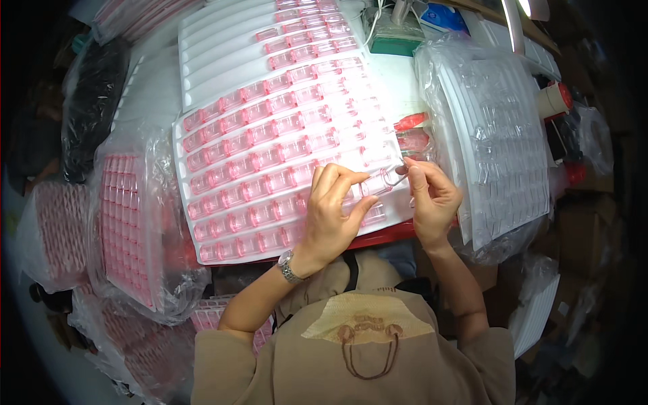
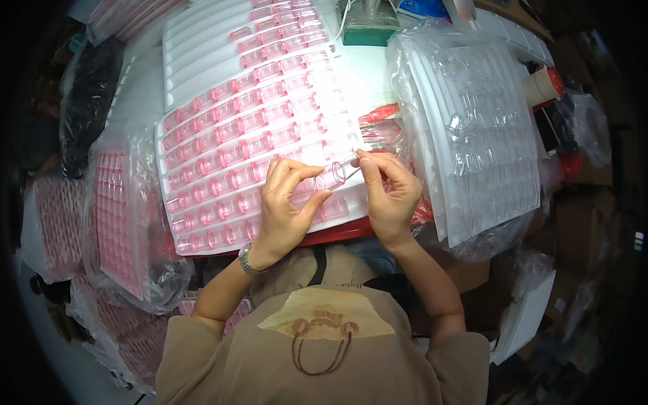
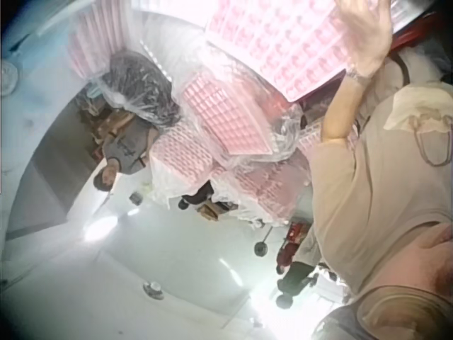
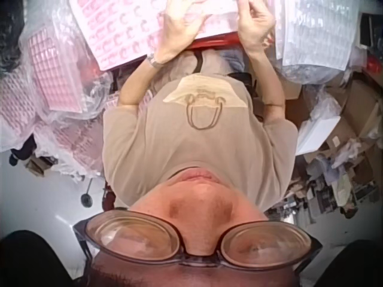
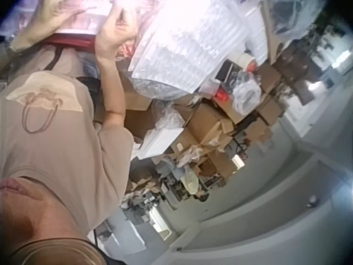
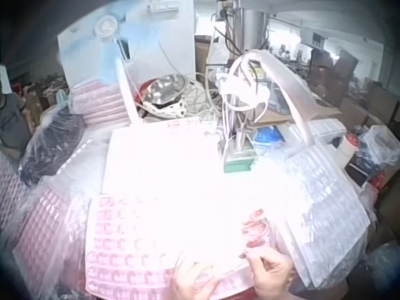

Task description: Manually placing small pink components into plastic trays and then placing trays into large plastic bags for shipping.

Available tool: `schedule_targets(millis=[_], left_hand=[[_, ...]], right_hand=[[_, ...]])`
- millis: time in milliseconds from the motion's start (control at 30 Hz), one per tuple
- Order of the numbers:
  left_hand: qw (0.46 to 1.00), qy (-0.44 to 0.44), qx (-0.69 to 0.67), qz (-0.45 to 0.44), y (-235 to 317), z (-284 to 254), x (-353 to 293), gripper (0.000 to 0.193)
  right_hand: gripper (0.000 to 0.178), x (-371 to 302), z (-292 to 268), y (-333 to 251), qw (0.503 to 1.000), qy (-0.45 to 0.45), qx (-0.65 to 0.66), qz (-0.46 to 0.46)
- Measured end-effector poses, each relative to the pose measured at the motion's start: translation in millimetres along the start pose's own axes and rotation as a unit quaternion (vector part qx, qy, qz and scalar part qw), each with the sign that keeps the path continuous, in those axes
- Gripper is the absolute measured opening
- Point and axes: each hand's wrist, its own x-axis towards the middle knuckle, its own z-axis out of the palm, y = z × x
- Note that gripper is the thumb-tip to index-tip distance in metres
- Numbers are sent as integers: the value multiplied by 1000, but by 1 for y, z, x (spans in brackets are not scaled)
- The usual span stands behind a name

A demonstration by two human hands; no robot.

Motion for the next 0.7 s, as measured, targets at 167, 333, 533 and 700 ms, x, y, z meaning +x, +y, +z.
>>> schedule_targets(millis=[167, 333, 533, 700], left_hand=[[997, 34, 59, 30, 2, 6, 0, 29], [968, -27, 233, 86, 8, 14, 4, 34], [975, -40, 210, 64, 9, 18, 6, 36], [970, -64, 223, 70, 16, 3, -31, 37]], right_hand=[[12, 7, -21, -8, 980, -143, -83, 111], [12, 12, -20, 14, 968, -193, -159, 36], [21, 39, -65, 27, 952, -66, 214, 209], [32, 39, -50, 3, 868, -50, 366, 332]])
